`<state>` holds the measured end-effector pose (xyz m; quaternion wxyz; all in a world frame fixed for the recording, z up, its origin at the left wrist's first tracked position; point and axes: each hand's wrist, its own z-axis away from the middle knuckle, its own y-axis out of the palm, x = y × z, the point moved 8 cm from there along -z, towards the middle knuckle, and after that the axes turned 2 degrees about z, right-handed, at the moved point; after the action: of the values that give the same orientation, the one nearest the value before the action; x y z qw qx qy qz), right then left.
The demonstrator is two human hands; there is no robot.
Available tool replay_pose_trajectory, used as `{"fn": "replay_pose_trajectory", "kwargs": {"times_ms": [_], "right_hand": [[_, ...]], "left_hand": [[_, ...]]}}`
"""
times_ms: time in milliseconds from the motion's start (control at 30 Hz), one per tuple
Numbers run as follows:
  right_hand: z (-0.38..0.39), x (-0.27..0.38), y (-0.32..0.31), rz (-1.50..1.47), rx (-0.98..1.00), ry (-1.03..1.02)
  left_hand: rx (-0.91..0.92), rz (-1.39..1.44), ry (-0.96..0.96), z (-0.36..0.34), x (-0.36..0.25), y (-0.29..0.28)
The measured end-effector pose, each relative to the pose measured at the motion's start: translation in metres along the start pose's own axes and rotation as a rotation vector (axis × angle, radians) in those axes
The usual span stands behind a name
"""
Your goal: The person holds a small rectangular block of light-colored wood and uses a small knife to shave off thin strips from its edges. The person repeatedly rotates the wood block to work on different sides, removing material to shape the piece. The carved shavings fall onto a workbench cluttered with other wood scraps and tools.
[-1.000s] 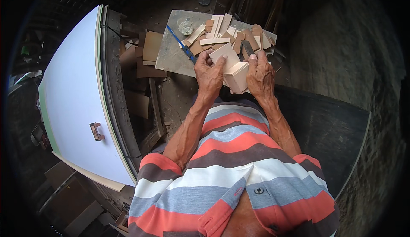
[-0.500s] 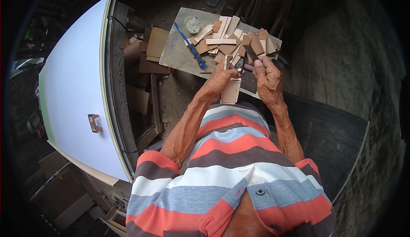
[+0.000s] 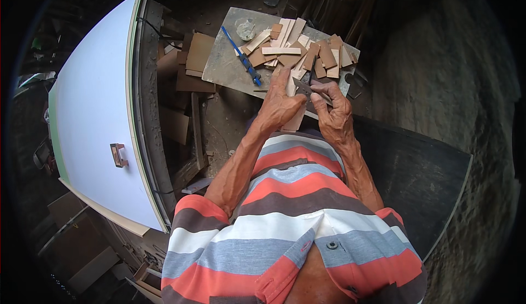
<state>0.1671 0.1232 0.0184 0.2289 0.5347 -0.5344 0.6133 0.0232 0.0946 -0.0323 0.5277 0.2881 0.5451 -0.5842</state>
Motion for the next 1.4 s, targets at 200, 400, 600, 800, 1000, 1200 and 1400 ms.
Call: {"fn": "replay_pose_trajectory", "kwargs": {"times_ms": [200,400,600,800,1000,1200,1400], "right_hand": [[0.011,-0.013,0.000,-0.127,-0.121,0.031],[0.013,-0.003,0.000,-0.086,-0.181,-0.033],[0.005,0.003,-0.003,-0.067,-0.185,0.006],[0.013,-0.026,0.002,-0.820,-0.014,0.462],[0.008,-0.012,-0.011,-0.266,-0.041,0.146],[0.008,-0.007,-0.008,-0.158,-0.070,0.085],[0.003,-0.001,-0.005,-0.123,-0.131,0.004]], "left_hand": [[0.006,-0.010,-0.125,0.008,-0.014,-0.005],[-0.046,-0.019,-0.102,0.016,-0.016,-0.001],[-0.069,-0.128,-0.071,0.016,-0.029,0.005],[-0.078,0.047,-0.136,0.009,-0.011,-0.001],[-0.023,0.158,-0.186,0.005,-0.013,-0.002],[-0.015,0.105,-0.157,0.007,-0.032,-0.006],[-0.003,0.045,-0.113,0.007,-0.034,-0.006]]}}
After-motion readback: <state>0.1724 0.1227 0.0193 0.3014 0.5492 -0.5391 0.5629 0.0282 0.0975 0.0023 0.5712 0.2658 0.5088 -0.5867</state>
